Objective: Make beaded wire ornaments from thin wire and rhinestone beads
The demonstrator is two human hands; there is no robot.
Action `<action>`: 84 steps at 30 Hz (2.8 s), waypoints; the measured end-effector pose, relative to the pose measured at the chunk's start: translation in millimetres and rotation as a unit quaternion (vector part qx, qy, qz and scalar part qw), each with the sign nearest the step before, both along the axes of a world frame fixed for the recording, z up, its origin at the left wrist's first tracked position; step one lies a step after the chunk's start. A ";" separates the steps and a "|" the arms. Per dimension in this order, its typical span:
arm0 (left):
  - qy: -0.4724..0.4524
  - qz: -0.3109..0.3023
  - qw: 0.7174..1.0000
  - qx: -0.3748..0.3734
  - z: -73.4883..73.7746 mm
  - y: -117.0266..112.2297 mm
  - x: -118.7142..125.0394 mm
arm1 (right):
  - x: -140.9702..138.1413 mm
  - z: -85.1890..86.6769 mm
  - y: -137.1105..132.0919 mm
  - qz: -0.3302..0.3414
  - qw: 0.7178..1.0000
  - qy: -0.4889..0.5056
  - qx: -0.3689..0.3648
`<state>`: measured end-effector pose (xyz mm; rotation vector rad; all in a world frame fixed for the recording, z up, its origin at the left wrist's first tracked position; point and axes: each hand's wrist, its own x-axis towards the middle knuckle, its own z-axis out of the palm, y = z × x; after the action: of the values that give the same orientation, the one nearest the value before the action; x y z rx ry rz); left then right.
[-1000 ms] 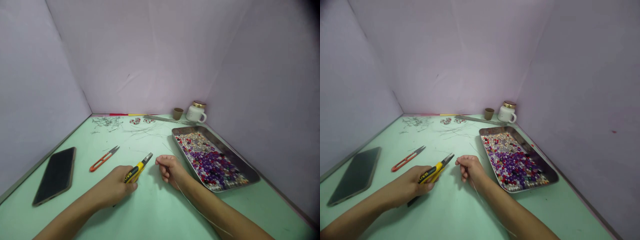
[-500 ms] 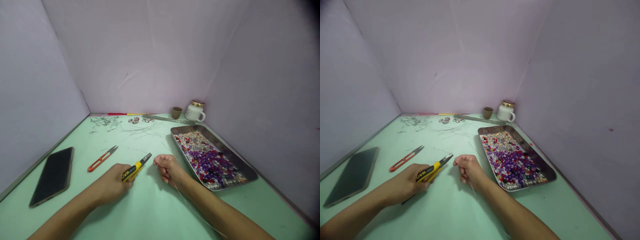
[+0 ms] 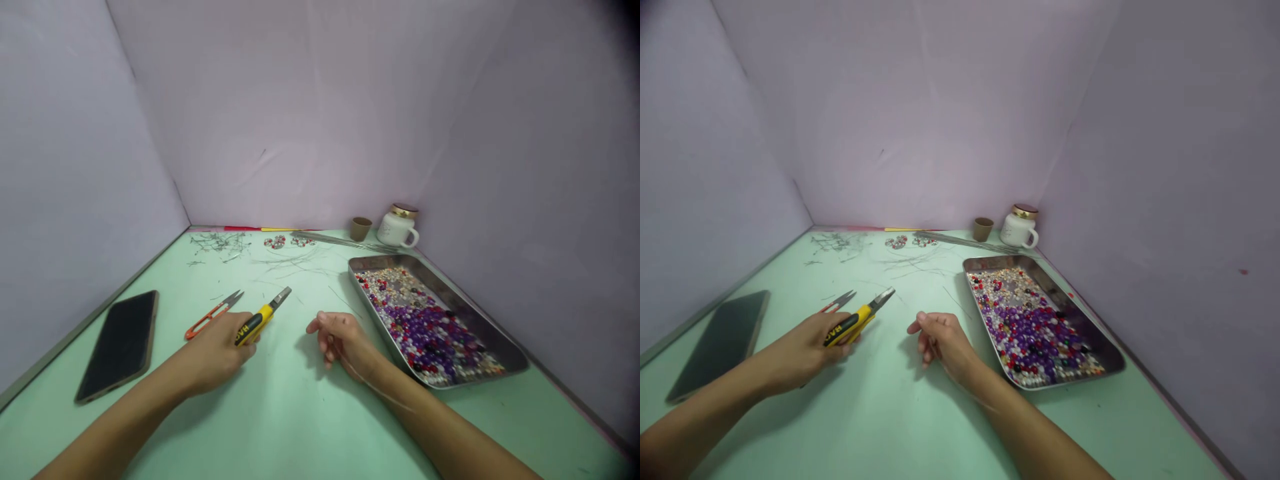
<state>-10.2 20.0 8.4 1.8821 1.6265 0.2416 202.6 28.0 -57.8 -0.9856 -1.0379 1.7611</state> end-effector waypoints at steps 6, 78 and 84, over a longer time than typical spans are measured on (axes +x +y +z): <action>0.021 -0.050 0.999 0.004 -9.9 -1.6 -3.8 | -0.9 -3.6 -1.4 -0.010 0.999 -0.043 0.023; -0.213 -0.041 0.967 -0.133 5.0 -4.5 2.5 | -4.6 -2.0 -2.2 -0.020 0.999 -0.038 0.006; -0.209 -0.065 0.964 -0.150 -3.2 -8.7 13.2 | -5.3 -4.5 -0.5 -0.028 0.999 -0.034 -0.008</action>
<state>2.9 11.3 5.2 1.5713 1.1768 0.2959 197.3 27.5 -62.3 -1.0805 -1.0304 1.7029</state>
